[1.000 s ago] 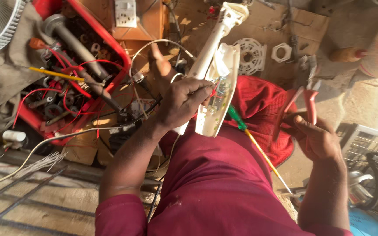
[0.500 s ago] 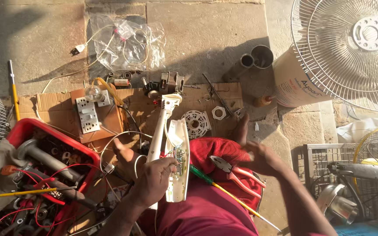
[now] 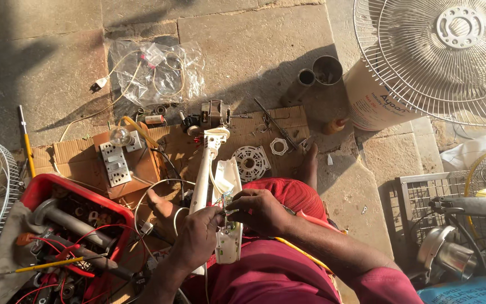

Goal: The person disassembles a white plastic housing, then uses a screwdriver and pliers to adjust and connect wires on an internal circuit board. The person repeatedly manipulates the wires and components within the housing.

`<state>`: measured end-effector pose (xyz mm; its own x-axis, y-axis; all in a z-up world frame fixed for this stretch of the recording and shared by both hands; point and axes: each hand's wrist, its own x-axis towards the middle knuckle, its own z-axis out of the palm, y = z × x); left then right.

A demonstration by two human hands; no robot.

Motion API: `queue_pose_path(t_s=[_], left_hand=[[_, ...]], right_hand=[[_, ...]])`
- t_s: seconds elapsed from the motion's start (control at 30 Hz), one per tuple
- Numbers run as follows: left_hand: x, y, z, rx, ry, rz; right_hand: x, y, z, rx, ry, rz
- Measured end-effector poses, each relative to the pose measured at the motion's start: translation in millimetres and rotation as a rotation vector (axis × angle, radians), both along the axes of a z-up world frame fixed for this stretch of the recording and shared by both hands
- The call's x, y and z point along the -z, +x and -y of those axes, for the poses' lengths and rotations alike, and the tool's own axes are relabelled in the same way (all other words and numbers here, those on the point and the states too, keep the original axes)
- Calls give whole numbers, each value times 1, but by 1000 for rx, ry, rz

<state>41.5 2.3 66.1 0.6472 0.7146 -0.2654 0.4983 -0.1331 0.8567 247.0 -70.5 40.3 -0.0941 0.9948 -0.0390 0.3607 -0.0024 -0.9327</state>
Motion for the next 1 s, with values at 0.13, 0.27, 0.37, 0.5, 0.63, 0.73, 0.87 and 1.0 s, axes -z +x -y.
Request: queue_pose_path(t_s=[0.13, 0.27, 0.37, 0.5, 0.63, 0.73, 0.87, 1.0], left_hand=[[-1, 2, 2, 43, 94, 49], [3, 3, 4, 88, 266, 10], [5, 4, 5, 22, 288, 35], [6, 13, 4, -37, 225, -121], [7, 17, 13, 73, 115, -227], [10, 19, 18, 31, 202, -211], [13, 17, 15, -63, 325, -165], [14, 19, 17, -109, 196, -266]], right_hand=[[-2, 0, 3, -2, 158, -86], [-9, -2, 7, 14, 112, -18], [-12, -8, 8, 38, 80, 85], [-9, -6, 13, 80, -45, 40], [-4, -6, 15, 67, -30, 121], [3, -7, 18, 92, -28, 116], [16, -12, 22, 121, -21, 61], [22, -13, 23, 170, -44, 42]])
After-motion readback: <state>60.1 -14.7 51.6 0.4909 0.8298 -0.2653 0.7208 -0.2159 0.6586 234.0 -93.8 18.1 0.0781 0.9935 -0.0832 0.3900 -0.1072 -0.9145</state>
